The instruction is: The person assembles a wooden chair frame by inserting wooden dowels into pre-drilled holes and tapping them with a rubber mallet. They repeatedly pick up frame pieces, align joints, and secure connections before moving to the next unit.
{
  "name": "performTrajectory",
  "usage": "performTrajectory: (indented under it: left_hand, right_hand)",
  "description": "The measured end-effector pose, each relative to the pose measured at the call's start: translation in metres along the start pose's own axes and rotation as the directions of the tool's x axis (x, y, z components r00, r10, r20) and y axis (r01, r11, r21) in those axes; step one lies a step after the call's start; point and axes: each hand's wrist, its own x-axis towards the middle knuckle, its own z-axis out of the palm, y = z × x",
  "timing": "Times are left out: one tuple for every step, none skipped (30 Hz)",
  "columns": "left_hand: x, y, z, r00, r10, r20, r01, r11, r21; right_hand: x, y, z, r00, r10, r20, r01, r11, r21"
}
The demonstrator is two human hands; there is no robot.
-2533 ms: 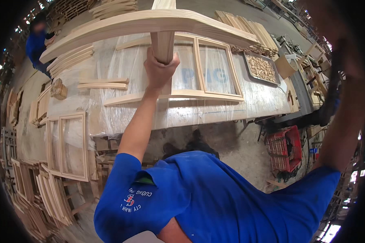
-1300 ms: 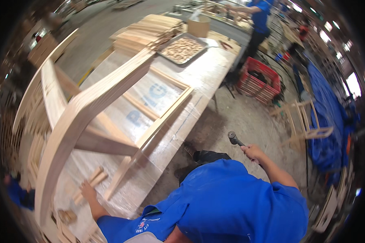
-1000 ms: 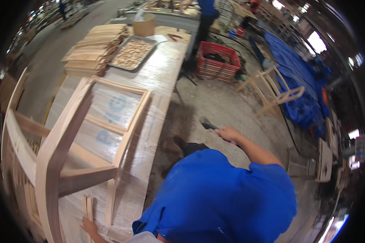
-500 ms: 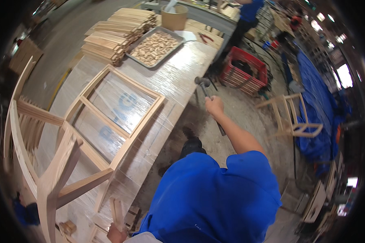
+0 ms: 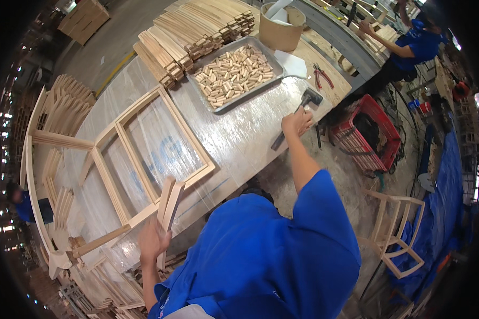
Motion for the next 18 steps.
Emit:
performTrajectory:
  left_hand:
    - [0.023, 0.030, -0.011, 1.000, -0.003, -0.021, 0.003, 1.000, -0.006]
    - [0.047, 0.047, -0.015, 0.998, 0.037, -0.056, -0.037, 0.999, 0.005]
    - [0.065, 0.060, -0.014, 0.993, 0.076, -0.086, -0.076, 0.997, 0.006]
    - [0.079, 0.071, -0.013, 0.987, 0.118, -0.113, -0.117, 0.993, 0.009]
    - [0.093, 0.082, -0.014, 0.987, 0.117, -0.110, -0.119, 0.993, -0.010]
    - [0.106, 0.093, -0.017, 0.987, 0.112, -0.111, -0.116, 0.993, -0.023]
    - [0.115, 0.102, -0.019, 0.988, 0.106, -0.112, -0.111, 0.993, -0.035]
    - [0.123, 0.109, -0.022, 0.986, 0.108, -0.127, -0.115, 0.992, -0.051]
    - [0.131, 0.115, -0.023, 0.984, 0.111, -0.140, -0.122, 0.990, -0.071]
    - [0.137, 0.119, -0.026, 0.982, 0.112, -0.155, -0.127, 0.988, -0.091]
    - [0.143, 0.121, -0.028, 0.984, 0.093, -0.155, -0.110, 0.988, -0.104]
    - [0.147, 0.121, -0.032, 0.985, 0.073, -0.156, -0.092, 0.989, -0.117]
    - [0.151, 0.121, -0.035, 0.986, 0.052, -0.157, -0.073, 0.989, -0.130]
    - [0.154, 0.123, -0.038, 0.988, 0.021, -0.154, -0.046, 0.986, -0.158]
    - [0.156, 0.124, -0.042, 0.989, -0.009, -0.150, -0.019, 0.982, -0.186]
    - [0.157, 0.125, -0.047, 0.988, -0.040, -0.146, 0.008, 0.977, -0.213]
    - [0.158, 0.125, -0.050, 0.989, -0.062, -0.138, 0.025, 0.967, -0.255]
    - [0.158, 0.125, -0.052, 0.988, -0.083, -0.129, 0.041, 0.954, -0.297]
  right_hand:
    - [0.004, 0.002, 0.001, 0.985, -0.149, -0.088, 0.147, 0.988, -0.037]
    - [0.005, -0.002, -0.004, 0.948, -0.257, -0.187, 0.267, 0.963, 0.031]
    - [0.014, -0.008, -0.005, 0.934, -0.345, -0.089, 0.355, 0.918, 0.174]
    - [0.025, -0.013, -0.002, 0.900, -0.436, -0.002, 0.413, 0.853, 0.319]
    - [0.033, -0.021, 0.002, 0.846, -0.528, 0.070, 0.440, 0.767, 0.466]
    - [0.037, -0.039, 0.005, 0.813, -0.581, 0.021, 0.460, 0.664, 0.589]
    - [0.039, -0.056, 0.008, 0.776, -0.621, 0.108, 0.419, 0.637, 0.648]
    - [0.044, -0.072, 0.010, 0.734, -0.653, 0.186, 0.370, 0.614, 0.697]
    - [0.050, -0.084, 0.017, 0.681, -0.685, 0.257, 0.320, 0.595, 0.738]
    - [0.052, -0.095, 0.023, 0.640, -0.718, 0.272, 0.354, 0.590, 0.726]
    - [0.054, -0.107, 0.033, 0.597, -0.750, 0.285, 0.390, 0.581, 0.714]
    - [0.056, -0.117, 0.041, 0.551, -0.779, 0.297, 0.425, 0.569, 0.704]
    - [0.058, -0.125, 0.048, 0.514, -0.795, 0.322, 0.477, 0.577, 0.662]
    - [0.056, -0.132, 0.053, 0.473, -0.806, 0.357, 0.526, 0.583, 0.619]
    - [0.055, -0.139, 0.058, 0.431, -0.813, 0.392, 0.574, 0.582, 0.576]
    - [0.057, -0.147, 0.063, 0.421, -0.814, 0.401, 0.573, 0.581, 0.578]
    - [0.059, -0.152, 0.067, 0.374, -0.813, 0.446, 0.586, 0.580, 0.566]
    - [0.062, -0.157, 0.071, 0.327, -0.808, 0.490, 0.600, 0.578, 0.553]
